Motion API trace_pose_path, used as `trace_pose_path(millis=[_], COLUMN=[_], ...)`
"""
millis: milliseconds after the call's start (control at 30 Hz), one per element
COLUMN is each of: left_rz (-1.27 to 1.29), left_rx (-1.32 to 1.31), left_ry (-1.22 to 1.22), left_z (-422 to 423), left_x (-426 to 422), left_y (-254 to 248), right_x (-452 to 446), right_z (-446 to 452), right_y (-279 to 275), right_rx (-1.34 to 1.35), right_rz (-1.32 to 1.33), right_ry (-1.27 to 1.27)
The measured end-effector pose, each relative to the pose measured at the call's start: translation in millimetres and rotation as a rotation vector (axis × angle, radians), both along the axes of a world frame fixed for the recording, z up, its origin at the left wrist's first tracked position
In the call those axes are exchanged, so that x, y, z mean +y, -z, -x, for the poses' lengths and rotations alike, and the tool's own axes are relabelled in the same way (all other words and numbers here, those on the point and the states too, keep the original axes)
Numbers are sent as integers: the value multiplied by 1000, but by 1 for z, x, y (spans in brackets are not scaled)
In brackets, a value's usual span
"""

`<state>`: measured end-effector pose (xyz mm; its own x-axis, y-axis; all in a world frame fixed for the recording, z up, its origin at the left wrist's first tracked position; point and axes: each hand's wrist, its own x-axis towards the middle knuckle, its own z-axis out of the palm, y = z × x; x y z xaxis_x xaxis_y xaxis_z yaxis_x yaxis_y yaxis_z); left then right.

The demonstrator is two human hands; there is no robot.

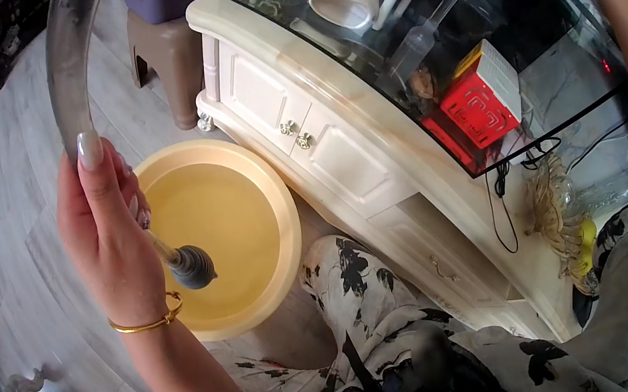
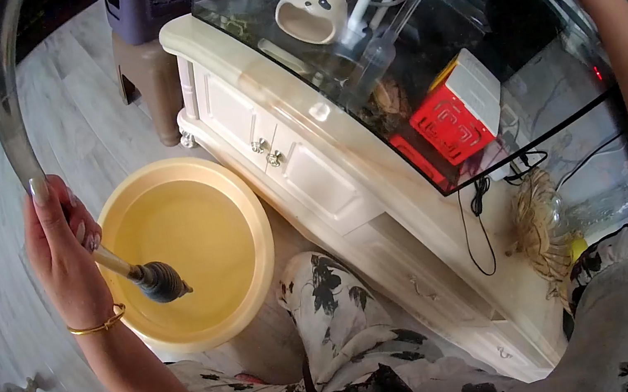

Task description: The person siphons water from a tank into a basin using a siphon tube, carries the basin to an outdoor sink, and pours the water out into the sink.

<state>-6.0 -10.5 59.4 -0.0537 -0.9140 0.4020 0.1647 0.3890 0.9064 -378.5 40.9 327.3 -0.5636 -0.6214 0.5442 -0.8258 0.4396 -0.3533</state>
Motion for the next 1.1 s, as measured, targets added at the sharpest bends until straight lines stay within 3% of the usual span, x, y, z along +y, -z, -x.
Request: trace_pose_path(millis=[500,900,1000,1100], left_rz=[-5,4,3,-11], left_rx=[-8,-2,-11,-14], left_ry=[21,28,22,24], left_z=[-2,-1,-1,-1], left_x=[-5,-7,-7,-7], left_y=[5,7,7,6], right_x=[-1,-2,0,2], right_z=[13,12,16,10], right_y=[-4,-4,-6,0], right_rx=[140,48,247,248], right_rz=[-66,-51,-129,-92], right_ry=[18,-39,-30,-50])
